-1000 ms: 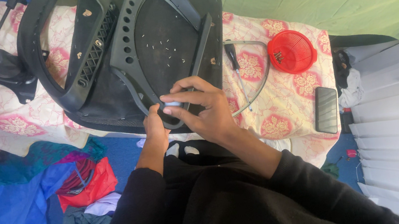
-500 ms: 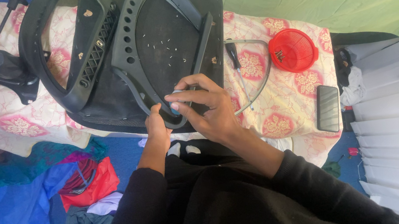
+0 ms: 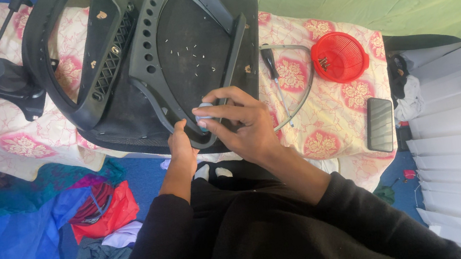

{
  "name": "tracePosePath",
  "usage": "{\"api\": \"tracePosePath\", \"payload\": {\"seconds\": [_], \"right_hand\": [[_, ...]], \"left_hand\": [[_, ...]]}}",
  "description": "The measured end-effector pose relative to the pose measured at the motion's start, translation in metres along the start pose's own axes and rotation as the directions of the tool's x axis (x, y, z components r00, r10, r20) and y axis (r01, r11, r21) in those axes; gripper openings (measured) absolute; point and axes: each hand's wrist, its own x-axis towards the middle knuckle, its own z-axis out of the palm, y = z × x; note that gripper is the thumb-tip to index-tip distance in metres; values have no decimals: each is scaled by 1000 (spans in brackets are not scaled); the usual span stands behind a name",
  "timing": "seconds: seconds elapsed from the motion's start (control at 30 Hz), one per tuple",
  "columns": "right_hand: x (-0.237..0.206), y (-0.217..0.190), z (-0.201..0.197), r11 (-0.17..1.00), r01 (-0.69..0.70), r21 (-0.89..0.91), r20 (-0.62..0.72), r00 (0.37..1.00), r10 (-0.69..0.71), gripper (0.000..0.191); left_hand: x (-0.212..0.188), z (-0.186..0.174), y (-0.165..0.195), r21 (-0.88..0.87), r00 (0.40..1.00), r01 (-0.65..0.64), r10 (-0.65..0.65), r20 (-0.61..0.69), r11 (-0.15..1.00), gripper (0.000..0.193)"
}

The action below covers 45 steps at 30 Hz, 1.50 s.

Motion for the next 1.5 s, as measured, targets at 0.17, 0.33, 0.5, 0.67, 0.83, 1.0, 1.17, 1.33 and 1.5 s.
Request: {"api": "tracePosePath", "payload": {"seconds": [0.17, 0.33, 0.5, 0.67, 0.83, 1.0, 1.17, 1.33, 1.5], "right_hand": [[-1, -1, -1, 990, -91, 111, 57, 995, 85, 23], [-1, -2, 1, 983, -106, 151, 17, 994, 105, 21], [2, -3, 1, 980, -115, 164, 2, 993, 116, 19], [1, -4, -2, 964, -143, 223, 29, 990, 140, 22], [-1, 1, 5, 972, -103, 210, -18, 994, 109, 19], [-2, 2, 7, 961, -132, 244, 17, 991, 132, 21], [-1, 0, 3, 955, -140, 261, 48, 990, 132, 23], [1, 0, 6, 951, -144, 274, 48, 990, 136, 20], [3, -2, 6, 942, -158, 295, 103, 986, 133, 20]], "left_hand": [[2, -3, -2, -1, 1000, -7, 7, 20, 1000, 54], [6, -3, -2, -15, 1000, -8, 8, 5, 1000, 53], [4, -3, -2, -33, 998, -5, 7, 55, 999, 50], [4, -4, -1, -34, 997, -14, 16, 78, 999, 46], [5, -8, -1, -4, 995, -27, 27, 92, 1000, 46], [3, -7, 0, 6, 998, -15, 14, 62, 1000, 45], [3, -7, 1, 20, 998, -20, 19, 53, 1000, 46], [7, -8, 0, -6, 997, -16, 16, 82, 1000, 46], [4, -8, 0, 43, 997, -27, 24, 67, 999, 45]]}}
